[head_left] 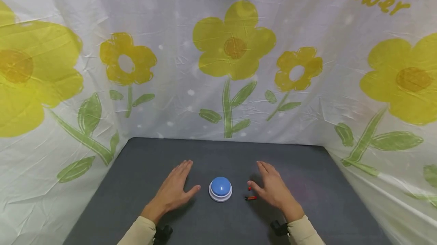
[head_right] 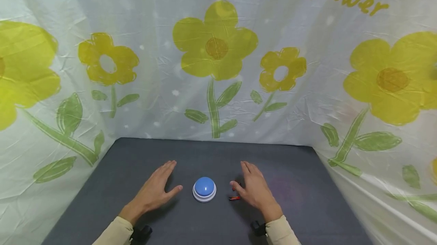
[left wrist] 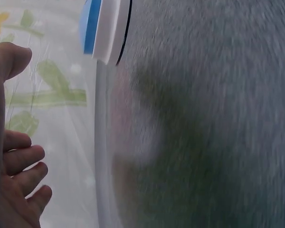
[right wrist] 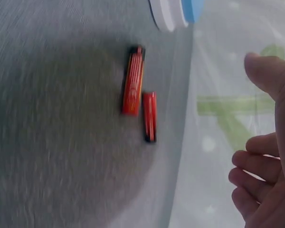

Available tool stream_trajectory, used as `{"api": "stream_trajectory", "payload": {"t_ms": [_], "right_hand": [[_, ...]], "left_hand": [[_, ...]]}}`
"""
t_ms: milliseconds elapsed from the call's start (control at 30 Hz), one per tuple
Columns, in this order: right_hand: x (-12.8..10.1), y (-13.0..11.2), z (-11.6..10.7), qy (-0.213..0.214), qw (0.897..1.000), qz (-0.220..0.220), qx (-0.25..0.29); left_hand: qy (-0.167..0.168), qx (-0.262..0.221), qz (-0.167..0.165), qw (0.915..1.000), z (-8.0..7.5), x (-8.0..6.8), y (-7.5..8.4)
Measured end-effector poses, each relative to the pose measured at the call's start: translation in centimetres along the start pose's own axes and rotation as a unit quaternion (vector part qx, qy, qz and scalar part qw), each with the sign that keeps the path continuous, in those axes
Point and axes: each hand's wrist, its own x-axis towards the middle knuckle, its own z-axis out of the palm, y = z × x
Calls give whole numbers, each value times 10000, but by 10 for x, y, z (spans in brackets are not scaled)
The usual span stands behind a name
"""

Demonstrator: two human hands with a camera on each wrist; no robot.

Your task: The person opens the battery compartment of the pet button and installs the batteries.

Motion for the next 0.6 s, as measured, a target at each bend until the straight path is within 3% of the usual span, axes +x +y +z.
{"api": "stream_trajectory", "payload": {"t_ms": [233,600], "right_hand": [[5,-15,14,-322,9988,-338,177],[5,-28,40,-197,9928,-1179,-13]], "left_hand": [[-56,-429,113,9990,12,4,15],[-462,-779,168,9958,36,7,27]]}}
